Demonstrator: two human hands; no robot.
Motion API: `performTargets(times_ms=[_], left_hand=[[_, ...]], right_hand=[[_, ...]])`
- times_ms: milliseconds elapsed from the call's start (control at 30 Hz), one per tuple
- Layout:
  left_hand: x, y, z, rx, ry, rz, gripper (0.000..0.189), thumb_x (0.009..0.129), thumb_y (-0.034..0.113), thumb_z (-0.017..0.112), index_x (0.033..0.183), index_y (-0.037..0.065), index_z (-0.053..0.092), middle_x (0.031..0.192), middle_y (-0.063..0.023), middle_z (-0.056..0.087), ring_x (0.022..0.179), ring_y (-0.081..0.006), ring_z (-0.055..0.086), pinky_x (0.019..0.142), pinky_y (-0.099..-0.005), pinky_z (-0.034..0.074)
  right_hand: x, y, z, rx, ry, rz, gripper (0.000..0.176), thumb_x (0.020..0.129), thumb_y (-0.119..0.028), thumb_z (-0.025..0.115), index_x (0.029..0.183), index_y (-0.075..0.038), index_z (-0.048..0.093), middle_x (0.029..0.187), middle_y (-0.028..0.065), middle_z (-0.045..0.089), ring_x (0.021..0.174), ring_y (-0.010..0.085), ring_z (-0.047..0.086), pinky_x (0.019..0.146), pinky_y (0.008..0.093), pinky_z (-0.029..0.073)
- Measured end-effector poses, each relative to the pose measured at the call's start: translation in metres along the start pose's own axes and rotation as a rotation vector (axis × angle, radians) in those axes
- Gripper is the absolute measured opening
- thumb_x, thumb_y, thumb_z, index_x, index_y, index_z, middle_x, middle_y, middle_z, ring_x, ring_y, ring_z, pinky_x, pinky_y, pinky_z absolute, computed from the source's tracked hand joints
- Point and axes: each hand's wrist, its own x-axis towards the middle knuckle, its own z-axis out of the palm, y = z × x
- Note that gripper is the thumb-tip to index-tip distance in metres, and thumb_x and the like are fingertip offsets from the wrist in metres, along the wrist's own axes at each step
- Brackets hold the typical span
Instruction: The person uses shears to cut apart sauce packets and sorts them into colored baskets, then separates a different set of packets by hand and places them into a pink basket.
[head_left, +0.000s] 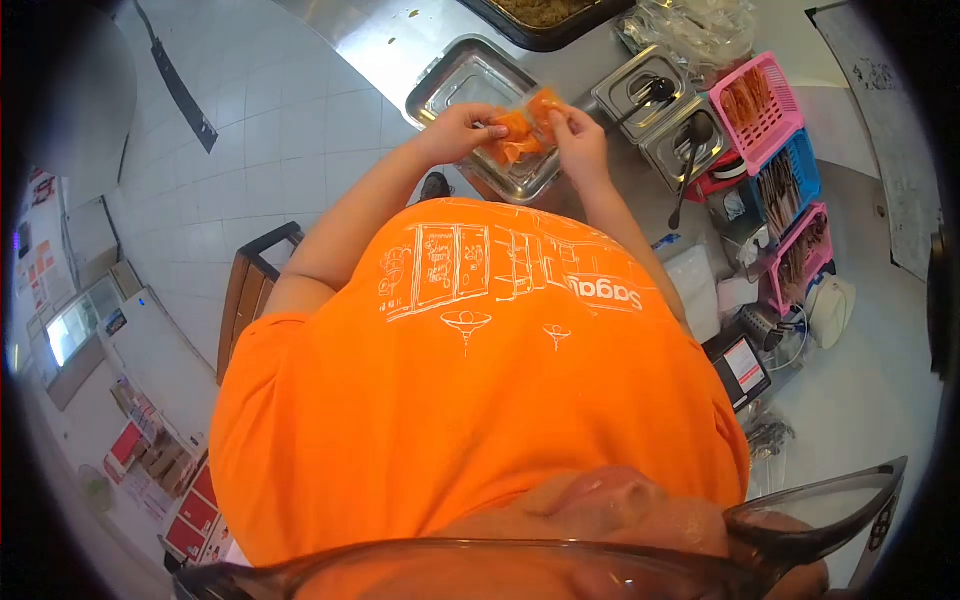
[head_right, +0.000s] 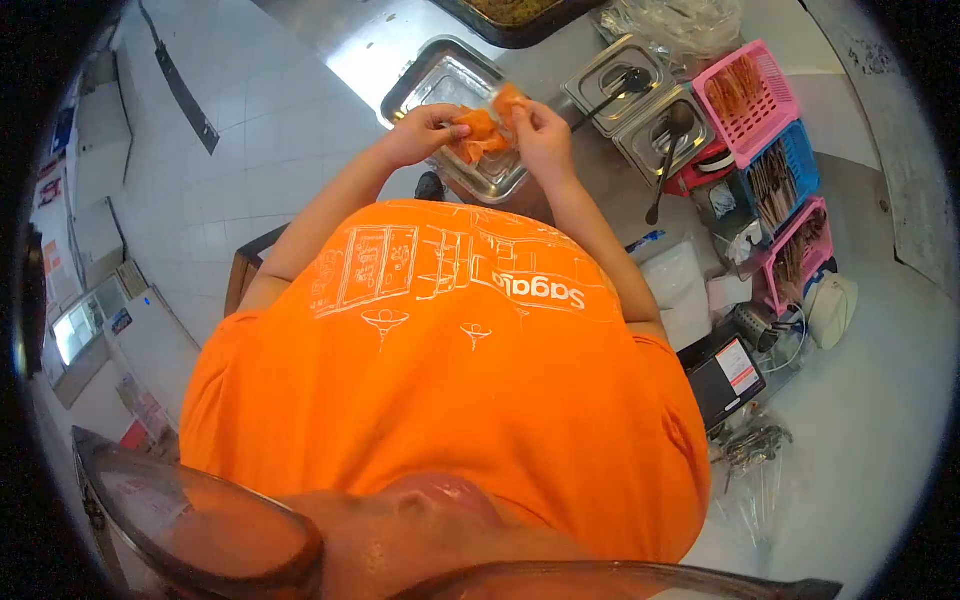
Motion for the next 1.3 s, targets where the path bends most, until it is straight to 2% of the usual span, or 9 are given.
performTargets(times_ms=[133,167,267,367,567,733,867,1033,1300], left_hand=[[-0.001,-0.022,-0.013,0.117,0.094,-0.019,0.02,0.094,0.019,0.062,0.103,0.001,0.067,0.091,-0.0033,0.068,0.085,-0.0111,0.062,0.081,-0.0272,0.05],[-0.002,-0.025,-0.013,0.07,0.094,-0.041,0.02,0.093,0.019,0.063,0.103,0.002,0.067,0.091,-0.0032,0.068,0.085,-0.0112,0.062,0.081,-0.0274,0.05],[-0.005,-0.024,-0.013,-0.014,0.103,-0.077,0.02,0.092,0.019,0.064,0.103,0.003,0.067,0.092,-0.0029,0.068,0.085,-0.0115,0.062,0.082,-0.0277,0.05],[-0.008,-0.021,-0.016,0.073,0.092,-0.05,0.022,0.091,0.02,0.065,0.103,0.002,0.067,0.093,-0.003,0.068,0.086,-0.0121,0.062,0.082,-0.0278,0.049],[-0.003,-0.001,-0.009,0.319,-0.019,0.111,0.021,0.092,0.018,0.064,0.103,0.001,0.066,0.096,-0.0073,0.065,0.09,-0.0151,0.061,0.082,-0.0293,0.049],[0.009,0.009,-0.004,0.445,-0.088,0.151,0.021,0.093,0.017,0.062,0.104,-0.002,0.064,0.094,-0.0078,0.063,0.089,-0.015,0.061,0.081,-0.0282,0.049],[0.013,0.0,-0.007,0.134,-0.058,0.035,0.024,0.094,0.02,0.061,0.105,-0.001,0.066,0.094,-0.0047,0.066,0.086,-0.0113,0.061,0.079,-0.0264,0.05],[-0.002,0.019,-0.013,-0.102,-0.057,-0.144,0.027,0.095,0.024,0.061,0.109,0.002,0.067,0.094,-0.0017,0.068,0.085,-0.0083,0.061,0.078,-0.0245,0.05],[-0.009,0.021,-0.019,-0.142,-0.072,-0.033,0.028,0.097,0.023,0.059,0.113,0.001,0.066,0.094,-0.0009,0.067,0.084,-0.0081,0.06,0.078,-0.0242,0.05]], right_hand=[[0.003,-0.01,-0.014,0.485,0.048,0.208,0.02,0.097,-0.016,0.057,0.109,-0.001,0.061,0.101,0.0093,0.067,0.089,0.0162,0.065,0.081,0.0311,0.053],[0.002,-0.012,-0.016,0.509,0.005,0.233,0.017,0.097,-0.017,0.057,0.108,-0.003,0.058,0.1,0.0077,0.066,0.088,0.0186,0.066,0.081,0.0349,0.054],[-0.001,-0.02,-0.015,0.554,-0.005,0.282,0.018,0.097,-0.017,0.057,0.108,-0.003,0.058,0.098,0.0075,0.066,0.088,0.0176,0.065,0.079,0.0349,0.054],[-0.001,-0.019,-0.018,0.45,-0.006,0.272,0.016,0.096,-0.015,0.057,0.107,-0.004,0.057,0.099,0.0061,0.065,0.089,0.0161,0.065,0.078,0.033,0.054],[-0.005,-0.042,-0.016,0.318,-0.311,0.232,0.015,0.095,-0.009,0.058,0.108,-0.002,0.055,0.099,0.0056,0.063,0.087,0.0122,0.061,0.077,0.0277,0.052],[0.007,-0.039,-0.023,0.135,-0.329,0.049,0.014,0.093,-0.003,0.058,0.107,-0.001,0.054,0.099,0.0054,0.064,0.091,0.0112,0.061,0.081,0.0249,0.049],[0.006,-0.045,-0.022,0.081,-0.208,-0.119,0.015,0.093,-0.002,0.059,0.107,-0.001,0.055,0.099,0.0066,0.065,0.092,0.0109,0.062,0.08,0.0246,0.049],[0.01,-0.049,-0.023,0.081,-0.089,-0.001,0.017,0.092,-0.003,0.06,0.108,0.0,0.056,0.097,0.0078,0.067,0.087,0.0106,0.063,0.076,0.0239,0.05],[0.001,-0.069,-0.027,0.229,-0.088,0.117,0.017,0.094,-0.009,0.061,0.108,-0.001,0.059,0.096,0.0084,0.068,0.082,0.0109,0.064,0.07,0.0243,0.052]])
